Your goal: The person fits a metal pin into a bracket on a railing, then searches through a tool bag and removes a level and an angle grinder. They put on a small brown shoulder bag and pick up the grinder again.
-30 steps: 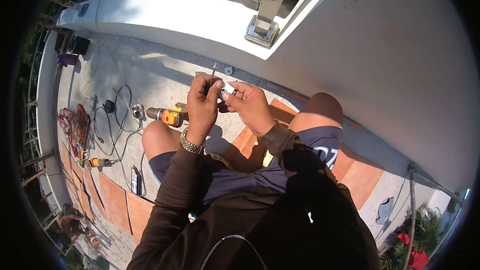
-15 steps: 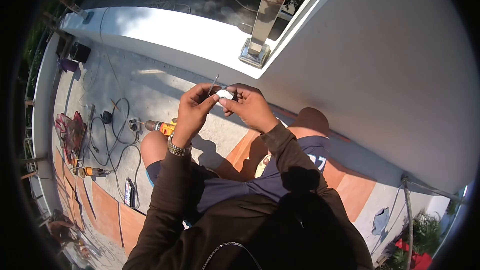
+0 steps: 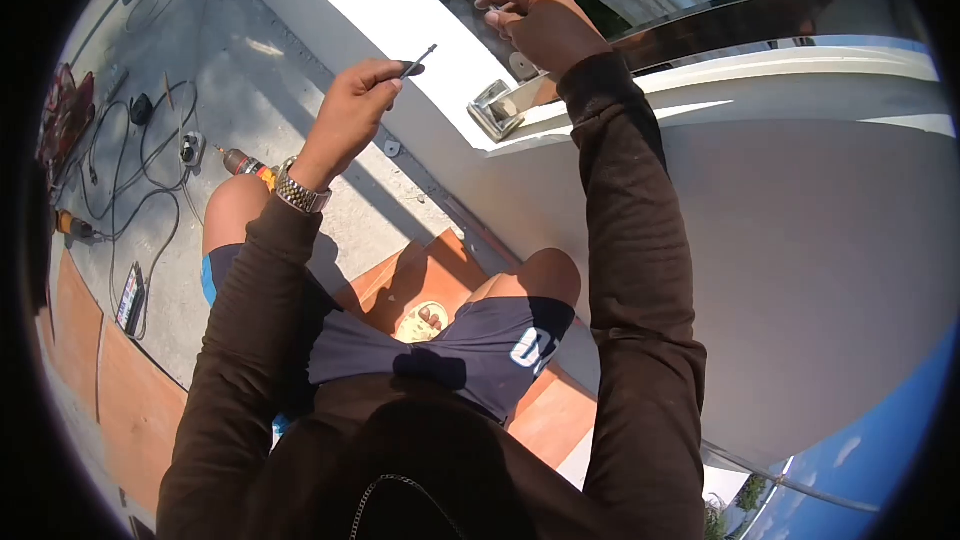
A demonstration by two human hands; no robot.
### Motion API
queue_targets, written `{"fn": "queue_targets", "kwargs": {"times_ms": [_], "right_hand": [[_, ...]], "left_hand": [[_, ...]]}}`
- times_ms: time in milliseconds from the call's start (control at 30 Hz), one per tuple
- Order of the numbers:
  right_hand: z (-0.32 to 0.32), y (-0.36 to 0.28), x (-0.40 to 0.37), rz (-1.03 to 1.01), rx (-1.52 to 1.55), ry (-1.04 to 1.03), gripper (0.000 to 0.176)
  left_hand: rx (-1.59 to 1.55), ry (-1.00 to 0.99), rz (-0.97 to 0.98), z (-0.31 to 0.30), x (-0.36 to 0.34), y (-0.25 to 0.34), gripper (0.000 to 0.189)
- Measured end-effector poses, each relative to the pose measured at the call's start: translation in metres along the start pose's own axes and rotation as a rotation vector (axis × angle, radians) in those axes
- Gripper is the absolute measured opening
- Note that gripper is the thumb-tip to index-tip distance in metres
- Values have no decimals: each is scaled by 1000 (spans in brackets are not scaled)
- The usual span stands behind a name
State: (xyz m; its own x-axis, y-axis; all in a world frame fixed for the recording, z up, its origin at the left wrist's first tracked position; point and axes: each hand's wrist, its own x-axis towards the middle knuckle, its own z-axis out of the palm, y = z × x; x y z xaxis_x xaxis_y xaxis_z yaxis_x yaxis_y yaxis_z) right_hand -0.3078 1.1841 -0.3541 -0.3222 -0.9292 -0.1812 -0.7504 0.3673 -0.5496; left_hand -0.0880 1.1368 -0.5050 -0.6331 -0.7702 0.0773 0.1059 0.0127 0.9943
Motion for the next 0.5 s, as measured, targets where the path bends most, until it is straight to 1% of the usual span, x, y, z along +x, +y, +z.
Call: {"fn": "queue_targets", "kwargs": {"times_ms": [33,67,100,133,167,200,267,300,333,400,433,467,500], "right_hand": [[-3,7,21,-32,-203,-13,23],[-2,17,38,-62,-401,-24,22],[-1,27,50,-69,-413,-50,22],[1,35,62,72,-492,-118,21],[2,42,69,219,-568,-182,20],[2,46,71,213,-573,-196,20],[0,52,73,339,-713,-463,19],[2,53,74,448,-510,-457,20],[3,51,74,451,-515,-465,20],[3,47,74,526,-448,-445,21],[2,47,77,568,-440,-498,23],[1,49,78,566,-444,-504,23],[0,51,77,520,-414,-530,24]], "left_hand": [[101,-43,-13,5,0,12,27],[86,-20,-22,16,3,8,27],[88,-54,-85,29,10,-2,26],[93,-84,-145,41,16,-13,26],[87,-60,-159,53,19,-20,24],[84,-40,-169,64,22,-26,23],[93,-36,-139,84,30,-36,21],[52,-34,-207,95,35,-41,19],[98,-58,-224,100,39,-43,20],[69,-50,-252,111,41,-49,20],[63,-47,-258,116,40,-50,20],[17,-37,-286,120,41,-52,20],[-30,-30,-313,121,40,-50,20]]}}
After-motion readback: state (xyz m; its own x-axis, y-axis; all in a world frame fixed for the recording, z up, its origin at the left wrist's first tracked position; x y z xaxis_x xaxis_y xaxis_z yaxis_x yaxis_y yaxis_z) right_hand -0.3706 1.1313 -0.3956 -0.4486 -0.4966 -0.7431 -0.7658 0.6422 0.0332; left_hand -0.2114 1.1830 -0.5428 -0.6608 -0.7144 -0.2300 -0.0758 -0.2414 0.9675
